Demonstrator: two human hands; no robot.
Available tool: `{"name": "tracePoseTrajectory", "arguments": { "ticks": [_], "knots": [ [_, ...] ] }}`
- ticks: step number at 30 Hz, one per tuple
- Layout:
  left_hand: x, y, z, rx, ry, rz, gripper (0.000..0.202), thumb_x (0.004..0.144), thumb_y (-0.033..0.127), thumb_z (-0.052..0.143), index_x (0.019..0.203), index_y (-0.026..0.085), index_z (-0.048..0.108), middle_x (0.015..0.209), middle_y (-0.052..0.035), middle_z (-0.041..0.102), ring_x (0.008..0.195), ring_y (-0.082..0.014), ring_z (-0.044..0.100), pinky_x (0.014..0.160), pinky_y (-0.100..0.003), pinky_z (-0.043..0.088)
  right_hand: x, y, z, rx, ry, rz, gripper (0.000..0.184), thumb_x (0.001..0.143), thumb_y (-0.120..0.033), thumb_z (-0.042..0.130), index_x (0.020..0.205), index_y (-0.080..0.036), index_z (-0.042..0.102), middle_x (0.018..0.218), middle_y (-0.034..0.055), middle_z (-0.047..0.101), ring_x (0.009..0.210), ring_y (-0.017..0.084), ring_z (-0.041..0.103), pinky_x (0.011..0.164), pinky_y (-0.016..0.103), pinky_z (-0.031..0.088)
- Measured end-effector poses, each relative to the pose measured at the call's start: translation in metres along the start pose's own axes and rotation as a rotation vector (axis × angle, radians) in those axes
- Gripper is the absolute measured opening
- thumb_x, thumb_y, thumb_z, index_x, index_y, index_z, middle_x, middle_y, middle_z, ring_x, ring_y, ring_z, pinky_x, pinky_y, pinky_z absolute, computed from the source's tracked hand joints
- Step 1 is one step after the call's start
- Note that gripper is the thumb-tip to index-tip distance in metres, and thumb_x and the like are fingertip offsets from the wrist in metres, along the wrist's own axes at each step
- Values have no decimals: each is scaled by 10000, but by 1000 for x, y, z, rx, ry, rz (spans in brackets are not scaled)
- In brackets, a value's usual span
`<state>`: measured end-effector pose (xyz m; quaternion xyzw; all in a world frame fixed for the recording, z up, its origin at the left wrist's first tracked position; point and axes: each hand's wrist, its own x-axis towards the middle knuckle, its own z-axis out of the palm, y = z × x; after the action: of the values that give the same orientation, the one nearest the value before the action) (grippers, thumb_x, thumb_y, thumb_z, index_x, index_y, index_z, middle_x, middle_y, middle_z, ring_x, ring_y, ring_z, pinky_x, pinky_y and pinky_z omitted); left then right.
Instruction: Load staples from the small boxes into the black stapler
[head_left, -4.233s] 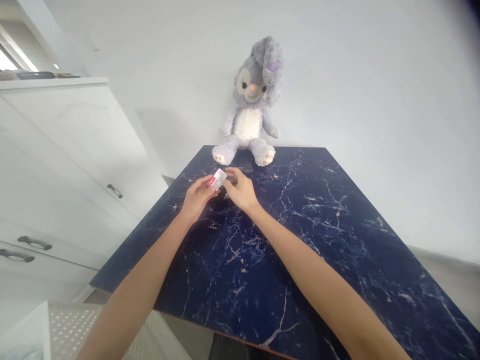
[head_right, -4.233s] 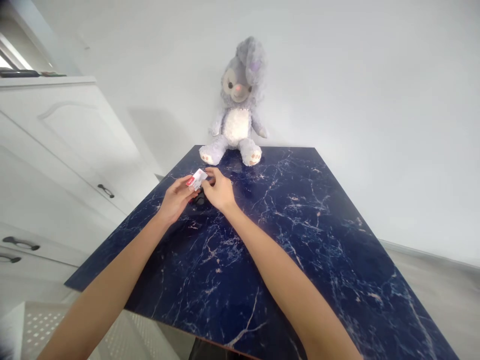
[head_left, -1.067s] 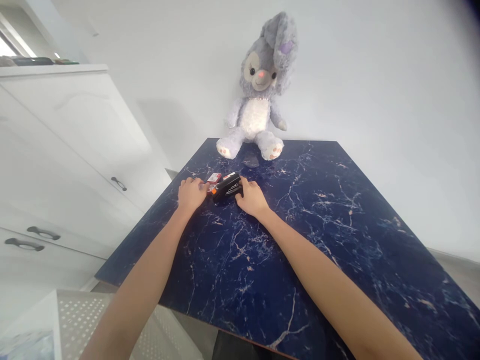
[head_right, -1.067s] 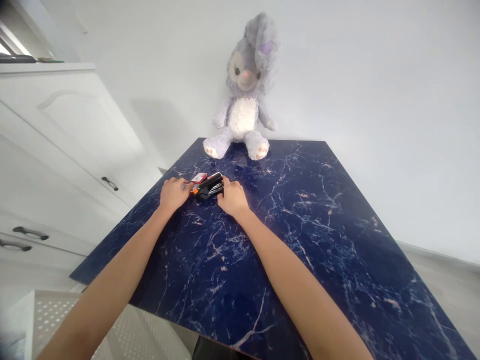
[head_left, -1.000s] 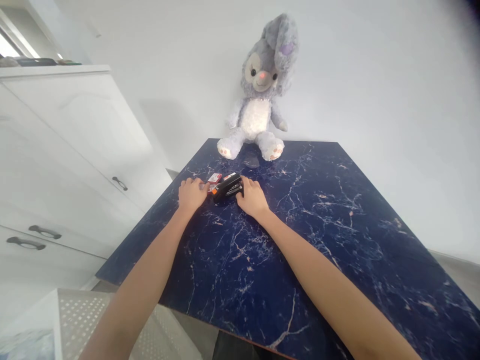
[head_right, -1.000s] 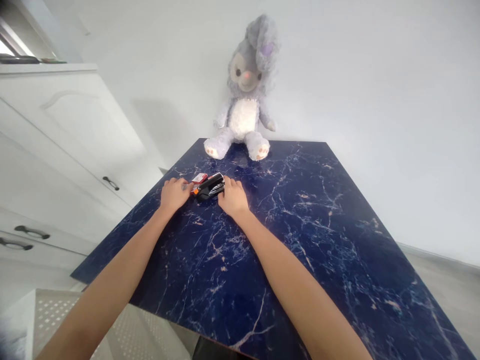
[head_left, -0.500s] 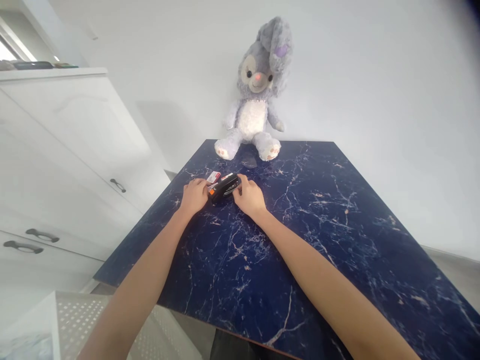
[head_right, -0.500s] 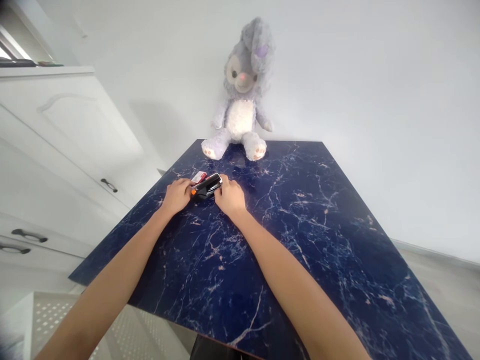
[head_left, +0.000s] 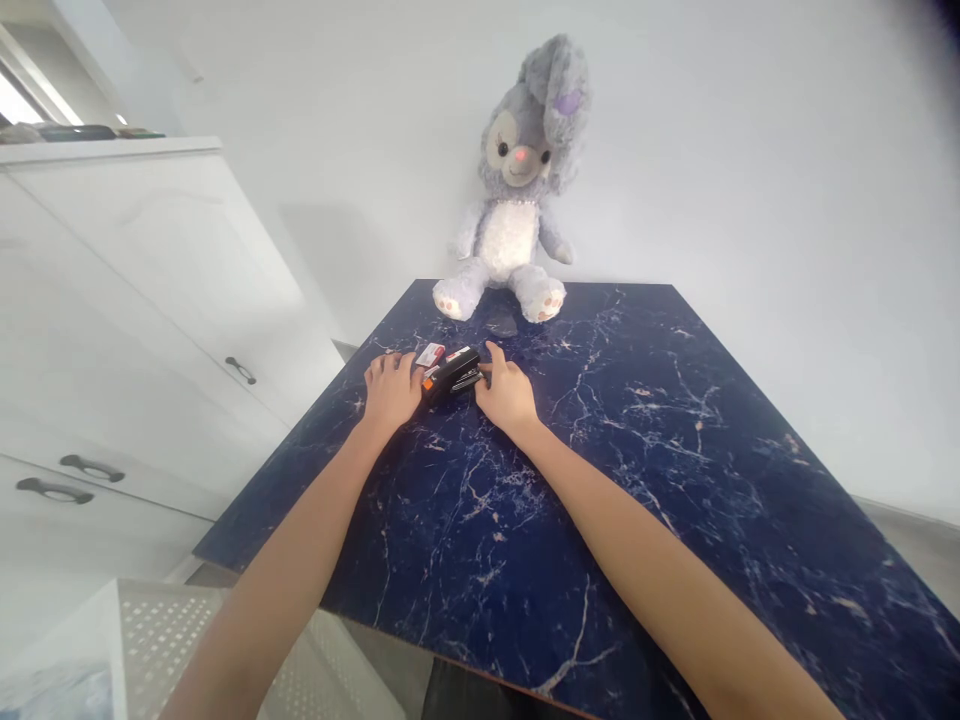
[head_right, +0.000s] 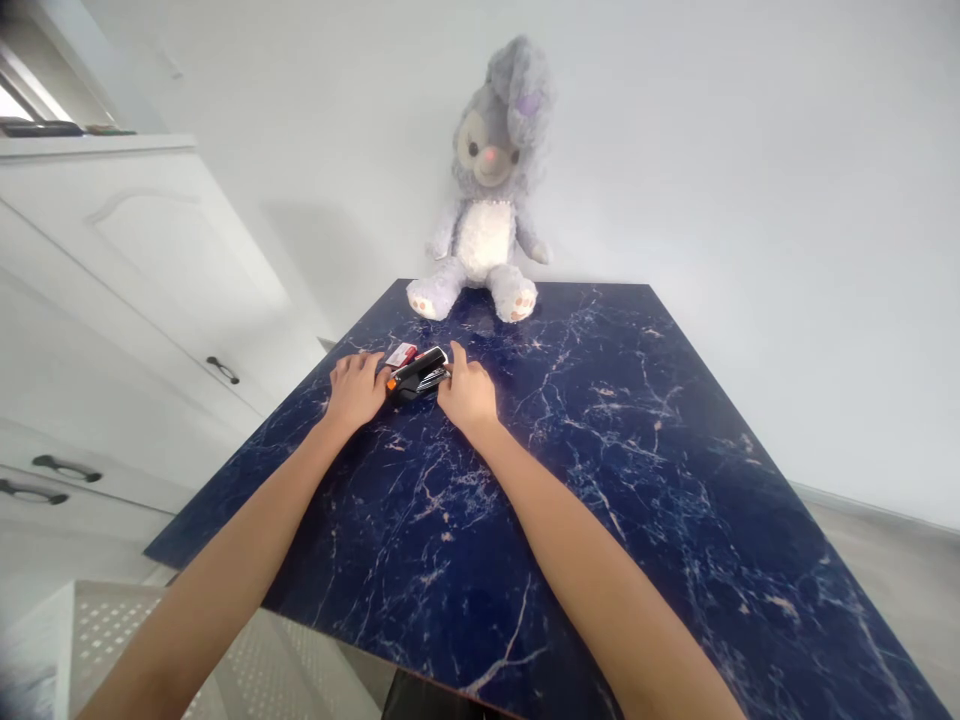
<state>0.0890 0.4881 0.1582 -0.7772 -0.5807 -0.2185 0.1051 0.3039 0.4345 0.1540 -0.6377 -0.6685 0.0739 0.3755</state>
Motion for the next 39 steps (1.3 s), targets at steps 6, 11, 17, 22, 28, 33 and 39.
{"name": "tracePoseTrajectory", "arguments": {
  "ticks": [6, 11, 17, 22, 28, 33, 39],
  "knots": [
    [1, 2, -3, -100, 23, 13, 395, 1020, 378, 378, 1293, 235, 625, 1332, -107, 628, 1284, -350, 451, 1091, -500, 323, -1, 0, 0, -10, 4, 10, 708, 847, -140, 498, 1530, -145, 310, 1149, 122, 727, 1131, 309, 616, 913, 412, 519],
    [2, 12, -13, -226, -2, 180, 384, 935, 441, 549, 1250, 242, 643, 1192, -85, 694, 1218, -326, 496, 1083, -469, 329, -3, -1, 2, -34, 31, -14, 692, 854, -145, 472, 1527, -132, 312, 1143, 138, 719, 1123, 301, 609, 928, 406, 515],
    [4, 26, -17, -152, -86, 205, 464, 778, 433, 740, 1198, 248, 665, 1033, -90, 727, 1085, -352, 567, 1014, -479, 385, -4, -2, 4, -75, -7, -22, 708, 853, -159, 477, 1539, -117, 306, 1145, 182, 690, 1081, 308, 635, 935, 414, 514],
    [-2, 31, -19, -152, -68, 168, 461, 798, 453, 732, 1204, 245, 665, 1043, -88, 735, 1037, -342, 604, 965, -462, 426, -3, 0, 3, -51, -32, -67, 755, 832, -165, 495, 1554, -107, 282, 1148, 169, 694, 1105, 306, 618, 952, 403, 511],
    [-3, 16, -24, -206, 27, 33, 417, 956, 492, 517, 1258, 245, 663, 1132, -77, 747, 1110, -318, 607, 1048, -484, 374, 18, 9, 7, -67, -34, -57, 783, 797, -87, 439, 1556, -43, 253, 1280, 175, 658, 1219, 315, 537, 1038, 441, 446],
    [1, -9, -17, -165, -59, -226, 482, 1022, 456, 335, 1299, 226, 657, 1326, -95, 668, 1232, -357, 547, 1054, -515, 383, 43, 15, 14, -88, -180, -18, 761, 835, -110, 442, 1575, -101, 262, 1266, 175, 660, 1242, 334, 546, 1056, 479, 418],
    [2, -6, -1, -134, -217, -80, 549, 1033, 475, 269, 1470, 251, 516, 1508, -81, 519, 1361, -378, 421, 1098, -550, 342, 43, 18, 15, 33, -136, -58, 696, 841, -81, 430, 1530, -129, 344, 1219, 108, 695, 1179, 264, 598, 1029, 375, 459]
  ]
}}
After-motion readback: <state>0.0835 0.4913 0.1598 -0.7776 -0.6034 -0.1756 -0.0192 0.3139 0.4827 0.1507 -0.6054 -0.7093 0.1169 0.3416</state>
